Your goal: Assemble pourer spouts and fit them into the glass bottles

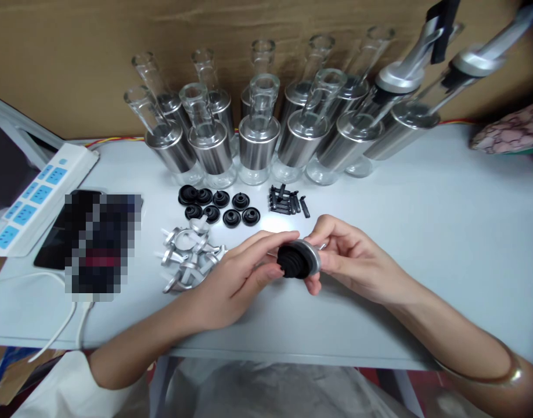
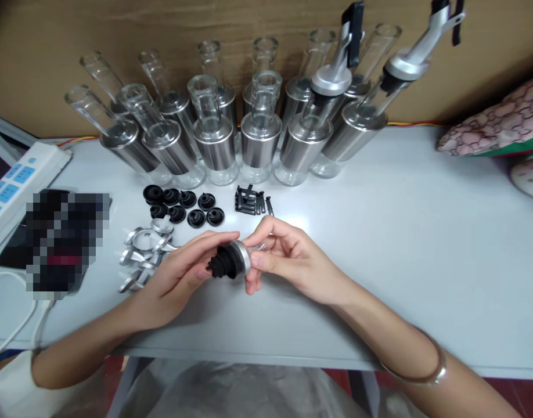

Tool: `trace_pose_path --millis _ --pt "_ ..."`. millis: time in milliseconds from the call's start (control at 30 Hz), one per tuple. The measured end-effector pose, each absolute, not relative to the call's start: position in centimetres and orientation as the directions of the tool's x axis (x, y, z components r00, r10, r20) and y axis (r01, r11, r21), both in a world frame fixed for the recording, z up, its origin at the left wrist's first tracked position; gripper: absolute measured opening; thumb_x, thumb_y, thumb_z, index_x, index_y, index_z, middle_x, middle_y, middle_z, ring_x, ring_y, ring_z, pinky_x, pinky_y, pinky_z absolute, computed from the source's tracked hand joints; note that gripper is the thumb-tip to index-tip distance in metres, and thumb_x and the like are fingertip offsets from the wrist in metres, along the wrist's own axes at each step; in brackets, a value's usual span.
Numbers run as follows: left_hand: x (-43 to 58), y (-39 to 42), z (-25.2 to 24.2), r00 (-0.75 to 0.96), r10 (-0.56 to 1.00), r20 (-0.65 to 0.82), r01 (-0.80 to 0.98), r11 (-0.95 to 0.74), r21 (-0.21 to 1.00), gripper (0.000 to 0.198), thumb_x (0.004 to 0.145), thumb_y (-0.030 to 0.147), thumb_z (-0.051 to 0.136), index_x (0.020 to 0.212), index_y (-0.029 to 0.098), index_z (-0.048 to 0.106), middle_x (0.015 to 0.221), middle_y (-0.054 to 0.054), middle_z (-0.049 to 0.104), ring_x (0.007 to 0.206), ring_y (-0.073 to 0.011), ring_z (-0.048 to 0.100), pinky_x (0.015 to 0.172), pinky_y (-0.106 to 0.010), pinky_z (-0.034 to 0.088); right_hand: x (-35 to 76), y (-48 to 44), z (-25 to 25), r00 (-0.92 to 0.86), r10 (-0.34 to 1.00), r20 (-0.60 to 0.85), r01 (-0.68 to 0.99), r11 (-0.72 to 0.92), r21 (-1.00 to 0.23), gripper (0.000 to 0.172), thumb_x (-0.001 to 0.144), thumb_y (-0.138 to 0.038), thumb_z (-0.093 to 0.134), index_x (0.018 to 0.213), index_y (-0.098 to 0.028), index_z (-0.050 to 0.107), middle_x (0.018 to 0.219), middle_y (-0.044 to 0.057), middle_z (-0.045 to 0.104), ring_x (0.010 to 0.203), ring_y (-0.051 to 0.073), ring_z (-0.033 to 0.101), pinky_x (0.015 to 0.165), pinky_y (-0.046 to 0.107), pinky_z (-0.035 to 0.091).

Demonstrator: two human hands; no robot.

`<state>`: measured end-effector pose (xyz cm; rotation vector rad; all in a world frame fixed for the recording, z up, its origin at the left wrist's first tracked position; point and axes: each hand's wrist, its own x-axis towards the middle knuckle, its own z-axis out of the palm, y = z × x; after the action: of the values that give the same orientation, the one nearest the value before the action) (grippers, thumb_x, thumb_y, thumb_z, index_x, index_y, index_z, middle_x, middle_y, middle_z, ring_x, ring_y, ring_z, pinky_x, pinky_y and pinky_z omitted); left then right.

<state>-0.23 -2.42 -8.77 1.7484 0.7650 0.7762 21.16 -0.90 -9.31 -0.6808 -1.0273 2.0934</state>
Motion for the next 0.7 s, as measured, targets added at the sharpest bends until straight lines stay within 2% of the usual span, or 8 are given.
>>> trace_pose_path --millis 233,433,600,700 --pt "-0.3 -2.52 -8.54 0.621 0.776 0.11 0.102 -0.22 0.97 0.038 0.101 0.035 0.037 0.138 0.03 0.043 0.133 -0.006 0.055 0.116 -0.02 0.055 0.099 -0.031 0.043 21.27 -0.83 -9.24 -0.639 0.758 -0.129 -0.358 -0.441 -0.823 0.014 0.084 -0.026 0.072 0.088 -0.019 0.06 0.067 -0.003 0.073 0.058 0.008 0.07 0.058 0.019 0.055" --pt "-0.14 -2.58 -8.52 0.634 0.77 0.075 0.068 -0.153 0.986 0.036 0.102 0.035 0.035 0.136 0.032 0.043 0.122 -0.007 0.055 0.11 -0.0196 0.057 0.097 -0.034 0.043 21.09 -0.86 -9.39 -0.626 0.771 -0.121 -0.338 -0.407 -0.848 0.015 0.084 -0.028 0.072 0.089 -0.02 0.06 0.067 -0.004 0.072 0.059 0.008 0.069 0.059 0.019 0.054" --pt "0.17 -2.8 -8.71 0.628 0.772 0.098 -0.022 -0.108 0.994 0.033 0.1 0.036 0.04 0.132 0.028 0.044 0.101 -0.006 0.056 0.113 -0.0229 0.055 0.095 -0.037 0.045 20.96 -0.97 -9.58 -0.611 0.785 -0.103 -0.315 -0.36 -0.878 0.014 0.085 -0.03 0.07 0.09 -0.02 0.061 0.069 -0.004 0.072 0.061 0.008 0.07 0.061 0.02 0.054" --pt "0.23 -2.76 -8.79 0.619 0.779 0.101 -0.041 -0.096 0.995 0.031 0.099 0.037 0.043 0.128 0.027 0.046 0.102 -0.006 0.057 0.11 -0.0231 0.057 0.095 -0.039 0.046 20.91 -1.0 -9.58 -0.613 0.783 -0.105 -0.308 -0.36 -0.881 0.015 0.085 -0.031 0.07 0.09 -0.02 0.061 0.068 -0.003 0.072 0.06 0.009 0.07 0.06 0.02 0.054"
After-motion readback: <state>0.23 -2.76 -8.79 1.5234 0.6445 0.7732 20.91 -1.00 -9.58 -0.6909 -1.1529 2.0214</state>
